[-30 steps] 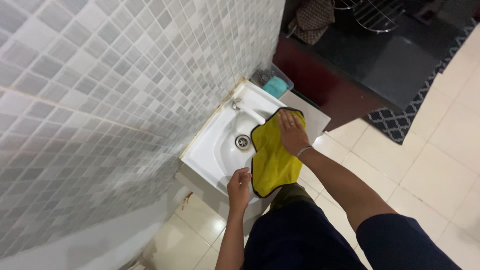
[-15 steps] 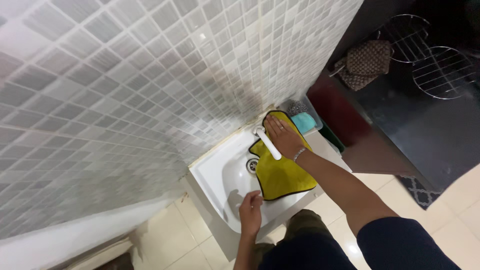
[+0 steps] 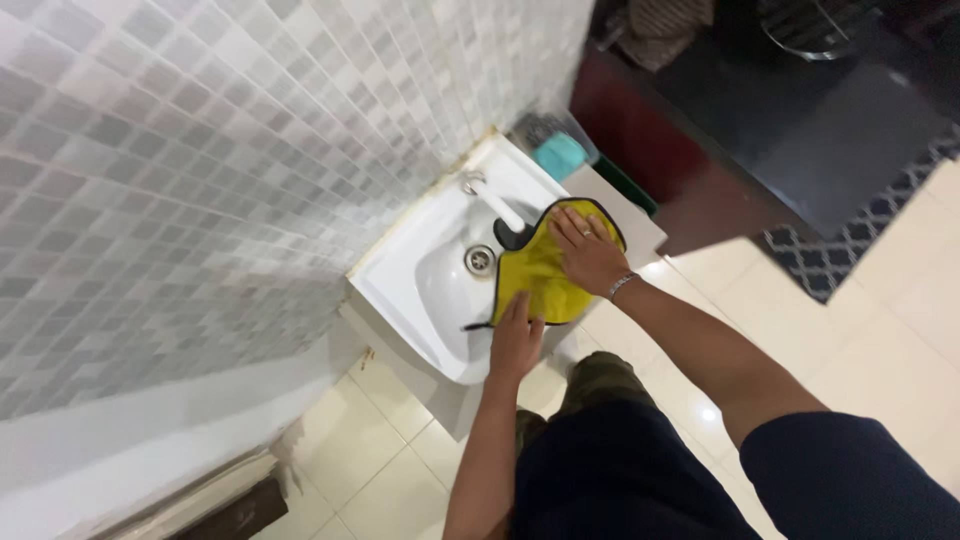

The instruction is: The person wipes the inner basin and the outer surfaces of a white ceramic sink using a yellow cloth.

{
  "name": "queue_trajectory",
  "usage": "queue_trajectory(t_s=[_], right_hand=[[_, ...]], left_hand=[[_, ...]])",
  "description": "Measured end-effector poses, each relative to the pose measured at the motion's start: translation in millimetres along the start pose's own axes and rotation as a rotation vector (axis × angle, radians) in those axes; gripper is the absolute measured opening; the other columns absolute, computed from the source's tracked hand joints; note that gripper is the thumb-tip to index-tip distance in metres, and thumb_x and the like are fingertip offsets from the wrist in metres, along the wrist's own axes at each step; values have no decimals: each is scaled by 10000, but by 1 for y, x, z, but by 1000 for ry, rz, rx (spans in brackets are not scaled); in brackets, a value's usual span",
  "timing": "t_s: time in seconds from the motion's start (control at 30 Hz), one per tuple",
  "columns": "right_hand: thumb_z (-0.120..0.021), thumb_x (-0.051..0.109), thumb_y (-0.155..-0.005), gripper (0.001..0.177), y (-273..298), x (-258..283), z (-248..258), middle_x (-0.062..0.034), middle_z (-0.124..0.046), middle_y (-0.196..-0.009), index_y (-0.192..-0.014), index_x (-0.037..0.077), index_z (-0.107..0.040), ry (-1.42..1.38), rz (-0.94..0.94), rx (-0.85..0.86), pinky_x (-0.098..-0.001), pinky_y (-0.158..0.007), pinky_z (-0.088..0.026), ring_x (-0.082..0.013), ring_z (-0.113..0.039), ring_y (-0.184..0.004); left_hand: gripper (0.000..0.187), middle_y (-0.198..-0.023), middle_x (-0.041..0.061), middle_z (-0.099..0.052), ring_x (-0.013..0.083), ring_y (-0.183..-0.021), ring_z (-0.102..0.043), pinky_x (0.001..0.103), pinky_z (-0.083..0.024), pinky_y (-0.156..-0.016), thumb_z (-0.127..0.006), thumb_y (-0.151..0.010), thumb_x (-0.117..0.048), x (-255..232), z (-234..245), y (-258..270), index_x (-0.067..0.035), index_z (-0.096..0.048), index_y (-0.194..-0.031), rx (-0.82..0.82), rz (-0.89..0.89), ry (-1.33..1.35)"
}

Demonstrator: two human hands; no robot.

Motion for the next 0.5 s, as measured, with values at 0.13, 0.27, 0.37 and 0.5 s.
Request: queue_trajectory(t_s=[0.13, 0.27, 0.37, 0.5], right_hand=[[-437, 409, -1064, 516, 54, 22, -19, -104, -166, -1714, -1501, 138, -394, -145, -191, 49, -544, -1269, -138, -300, -126, -1596], [-442, 390, -1021, 569, 85, 82, -30, -147, -182, -1677, -1535, 153, -382, -265, -186, -28, -624, -1201, -135, -379, -101, -1553], [-472, 363, -1007, 593, 94, 133, -34, -153, -200, -1680, -1551, 144, -381, -311, -126, -50, -637, -1203, -138, -372, -102, -1555], [-602, 260, -945, 534, 106, 171, -45, -142, -362, -1606, -1455, 141, -498, -555, -11, -67, -653, -1145, -175, -362, -218, -1527]], left_hand=[[545, -1430, 184, -554, 391, -1306, -526, 493, -417, -1094, -650, -947, -233, 9, -19, 31, -60, -510, -1444, 180, 124, -237], [532, -1423, 107, -581, 314, -1338, -522, 521, -359, -1175, -654, -900, -268, 27, 19, 79, -106, -559, -1398, 18, 152, -489], [538, -1451, 108, -557, 291, -1409, -449, 617, -275, -1151, -631, -907, -319, 35, 44, 108, -82, -550, -1383, -36, 160, -644], [515, -1489, 90, -532, 305, -1453, -380, 663, -216, -1138, -591, -948, -332, 33, 61, 123, -66, -542, -1386, -17, 186, -621]])
Point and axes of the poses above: each hand's wrist, its own y-axis away from the middle knuckle, its own z-axis out of the back of the hand, x = y × z, the point moved 8 cm from there along -y, towards the middle knuckle
